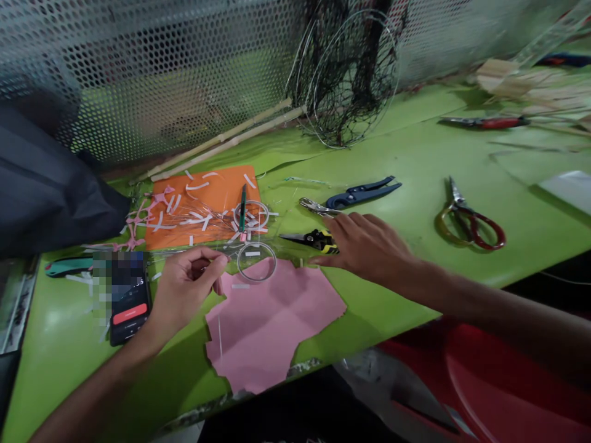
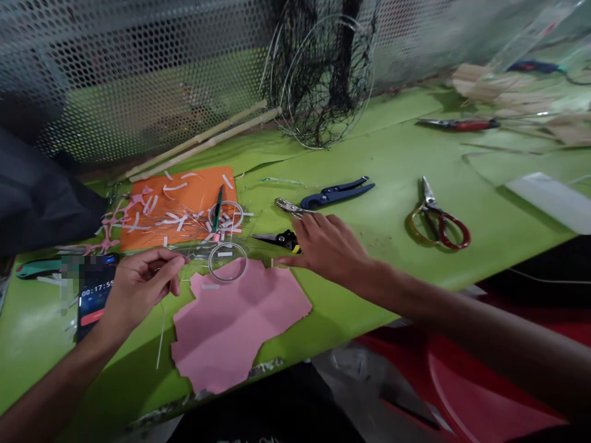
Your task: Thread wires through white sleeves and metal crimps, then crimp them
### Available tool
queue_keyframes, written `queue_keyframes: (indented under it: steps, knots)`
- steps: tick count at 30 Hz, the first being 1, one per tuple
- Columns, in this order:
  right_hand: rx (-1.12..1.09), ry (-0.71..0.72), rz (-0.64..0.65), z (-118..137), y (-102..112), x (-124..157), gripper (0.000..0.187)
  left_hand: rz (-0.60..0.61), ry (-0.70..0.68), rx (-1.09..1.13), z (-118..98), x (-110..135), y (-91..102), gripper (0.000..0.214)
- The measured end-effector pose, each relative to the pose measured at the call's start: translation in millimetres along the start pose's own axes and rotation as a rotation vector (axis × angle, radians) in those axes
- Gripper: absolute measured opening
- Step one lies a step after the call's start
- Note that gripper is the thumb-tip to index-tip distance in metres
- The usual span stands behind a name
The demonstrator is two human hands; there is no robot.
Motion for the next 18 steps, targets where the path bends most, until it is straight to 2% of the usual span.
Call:
queue_keyframes:
  steps: [3, 5, 10, 15, 18]
  knots:
    - [-0.122, 0.107, -0.104, 26, 19, -19, 0.039, 0.002, 0.002, -0.022, -1, -1, -1.4, 0.020]
    - [-0.180, 0.239, -0.117, 45, 22, -39, 0.030, 0.005, 0.000, -0.030, -1, 0, -1.7, 0.019]
    - [-0.126, 0.440, -0.178, 69, 12, -81, 0.040, 0.000, -0.018, -0.062, 3, 0, 2.2, 0.019]
    - [-0.127, 0.544, -0.236, 75, -2, -83, 0.029, -0.017, -0.002, -0.100, 9, -3, 9.8, 0.020]
    - [-0.113, 0.630, -0.312, 79, -4, -77, 0.033, -0.032, 0.008, -0.119, 11, -7, 13.4, 0.018]
Point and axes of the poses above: each hand's wrist, its own x-axis away from the middle knuckle, its own y-axis out of the back of the hand, z = x × y, the point moved 8 cm from there along -x, towards the middle knuckle, and after that the axes turned 3 degrees about -z, right-handed, at the moved point
